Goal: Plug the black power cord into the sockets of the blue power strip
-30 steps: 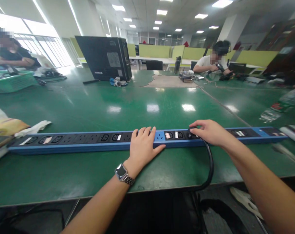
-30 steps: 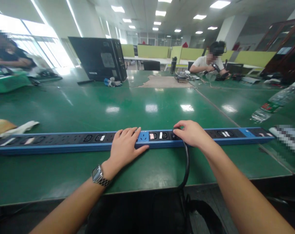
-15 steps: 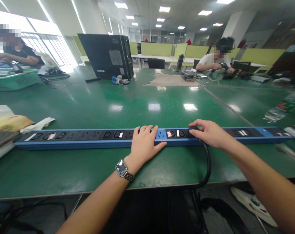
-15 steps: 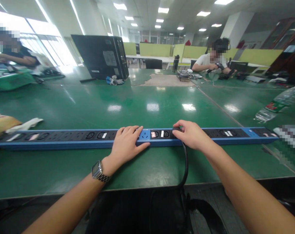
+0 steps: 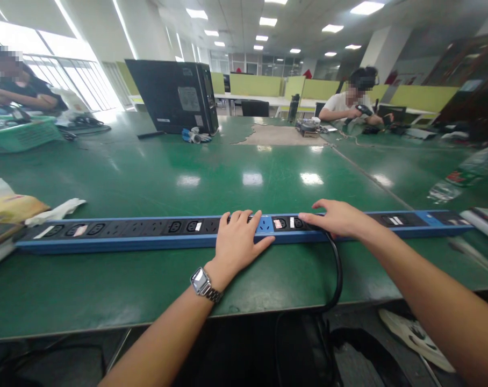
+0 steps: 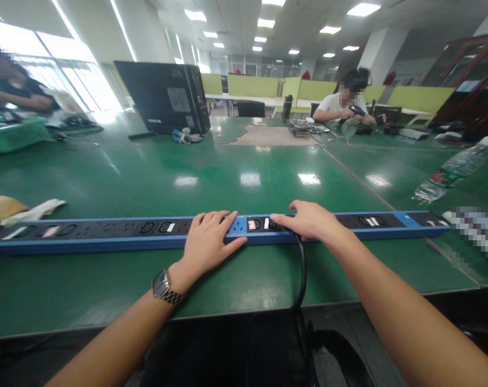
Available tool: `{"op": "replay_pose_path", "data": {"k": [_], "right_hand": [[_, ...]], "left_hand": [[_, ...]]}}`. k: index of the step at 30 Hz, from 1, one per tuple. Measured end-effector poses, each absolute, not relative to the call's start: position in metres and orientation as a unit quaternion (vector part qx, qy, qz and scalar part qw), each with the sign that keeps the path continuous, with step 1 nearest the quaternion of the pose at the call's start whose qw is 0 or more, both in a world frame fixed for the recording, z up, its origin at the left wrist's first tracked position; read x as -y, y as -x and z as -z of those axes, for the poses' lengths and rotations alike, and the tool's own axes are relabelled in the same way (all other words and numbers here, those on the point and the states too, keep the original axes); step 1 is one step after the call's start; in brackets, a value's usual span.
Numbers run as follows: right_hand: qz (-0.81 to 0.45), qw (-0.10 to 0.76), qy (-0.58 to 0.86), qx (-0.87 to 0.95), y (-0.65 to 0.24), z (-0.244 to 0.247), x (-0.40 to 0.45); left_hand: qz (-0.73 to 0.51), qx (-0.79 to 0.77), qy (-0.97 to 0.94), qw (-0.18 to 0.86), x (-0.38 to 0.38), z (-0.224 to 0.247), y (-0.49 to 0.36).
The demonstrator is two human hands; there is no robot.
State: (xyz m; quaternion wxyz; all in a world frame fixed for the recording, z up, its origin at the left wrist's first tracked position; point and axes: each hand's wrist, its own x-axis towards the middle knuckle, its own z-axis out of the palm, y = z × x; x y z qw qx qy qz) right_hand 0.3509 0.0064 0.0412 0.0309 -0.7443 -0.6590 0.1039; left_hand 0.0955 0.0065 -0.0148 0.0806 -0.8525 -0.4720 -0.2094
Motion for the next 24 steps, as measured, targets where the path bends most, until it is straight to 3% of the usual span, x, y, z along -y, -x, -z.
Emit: {"op": "replay_pose_path", "data": {"k": [2,4,8,10,16,24], "right_hand": [[-0.097,0.006,0.72,0.687,-0.348,-0.049,-0.009],[-0.115,0.045,0.703,0.7,-0.35,-0.065,-0.006],[-0.159,0.277,0.71,0.627,-0.372,-0.113,0.013],[-0.16,0.328,0.713,0.599,-0.388,-0.129,0.021],[-0.239,0.109,0.764,0.589,-0.433,-0.092,0.015],[-0.154,-0.018,0.782,0.604,-0.484,-0.072,0.01]], "left_hand": [[0.207,0.474,0.852,0.084,-0.006,0.015,-0.095],[0.204,0.476,0.851,0.085,-0.006,0.015,-0.095],[0.204,0.476,0.851,0.085,-0.007,0.015,-0.096],[0.204,0.477,0.851,0.085,-0.007,0.016,-0.096],[0.204,0.477,0.85,0.091,-0.006,0.017,-0.096],[0.201,0.478,0.85,0.094,-0.006,0.016,-0.096]]}}
